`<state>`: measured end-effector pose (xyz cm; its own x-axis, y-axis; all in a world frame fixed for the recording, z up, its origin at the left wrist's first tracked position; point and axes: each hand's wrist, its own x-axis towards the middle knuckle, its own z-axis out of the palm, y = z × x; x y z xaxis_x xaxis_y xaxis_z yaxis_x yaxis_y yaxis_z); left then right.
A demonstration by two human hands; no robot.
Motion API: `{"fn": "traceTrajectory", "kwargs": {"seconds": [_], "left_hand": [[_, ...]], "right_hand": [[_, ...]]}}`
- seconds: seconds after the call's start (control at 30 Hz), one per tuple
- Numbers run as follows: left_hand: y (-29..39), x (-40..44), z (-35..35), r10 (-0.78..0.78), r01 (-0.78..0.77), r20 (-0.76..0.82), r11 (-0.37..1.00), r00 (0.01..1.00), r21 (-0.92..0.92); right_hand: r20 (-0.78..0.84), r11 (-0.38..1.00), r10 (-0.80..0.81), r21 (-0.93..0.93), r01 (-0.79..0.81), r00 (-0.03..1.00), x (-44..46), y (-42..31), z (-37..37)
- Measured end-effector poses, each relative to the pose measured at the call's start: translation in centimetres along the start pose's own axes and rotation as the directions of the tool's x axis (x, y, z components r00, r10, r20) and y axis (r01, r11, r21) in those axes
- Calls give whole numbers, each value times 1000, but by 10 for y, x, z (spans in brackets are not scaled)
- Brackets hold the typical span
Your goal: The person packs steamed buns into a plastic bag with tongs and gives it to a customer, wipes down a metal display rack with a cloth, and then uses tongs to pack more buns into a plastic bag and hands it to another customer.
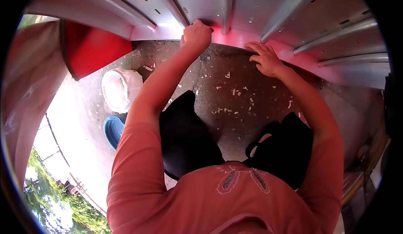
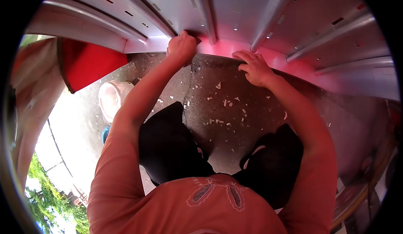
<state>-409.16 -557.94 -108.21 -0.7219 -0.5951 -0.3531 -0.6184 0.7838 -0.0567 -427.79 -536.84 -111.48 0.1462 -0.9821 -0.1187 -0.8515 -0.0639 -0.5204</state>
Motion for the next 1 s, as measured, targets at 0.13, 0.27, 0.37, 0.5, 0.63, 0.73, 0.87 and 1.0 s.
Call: {"fn": "traceTrajectory", "kwargs": {"seconds": [0.13, 0.27, 0.37, 0.5, 0.63, 0.73, 0.87, 1.0], "left_hand": [[-4, -12, -6, 159, -158, 7, 987, 987, -28], [19, -26, 56, 371, -379, -96, 921, 924, -93], [-12, -69, 21, 546, -448, 212, 811, 811, -375], [-103, -95, -8, 120, -65, 133, 931, 984, -360], [-168, -61, -7, -289, 248, -209, 948, 934, -201], [-154, -27, 11, -367, 344, -215, 929, 905, -137], [-130, -4, 35, -223, 231, -128, 972, 966, 52], [-120, -15, 32, -65, 72, -170, 997, 983, 36]], "right_hand": [[-14, 1000, 25, -13, -25, 1000, 8, -7, 2], [-7, 997, 63, -38, -63, 998, 19, -8, 0], [-29, 999, 18, -26, -18, 999, 21, -7, -2], [-95, 998, 39, -49, -44, 995, 22, -8, 6], [-114, 996, 41, -76, -50, 993, 24, -14, 7], [-158, 998, -5, -68, -6, 987, 26, -9, 12], [-153, 996, 40, -79, -52, 987, 25, -11, 15], [-166, 993, 46, -102, -64, 985, 25, -12, 18]]}}
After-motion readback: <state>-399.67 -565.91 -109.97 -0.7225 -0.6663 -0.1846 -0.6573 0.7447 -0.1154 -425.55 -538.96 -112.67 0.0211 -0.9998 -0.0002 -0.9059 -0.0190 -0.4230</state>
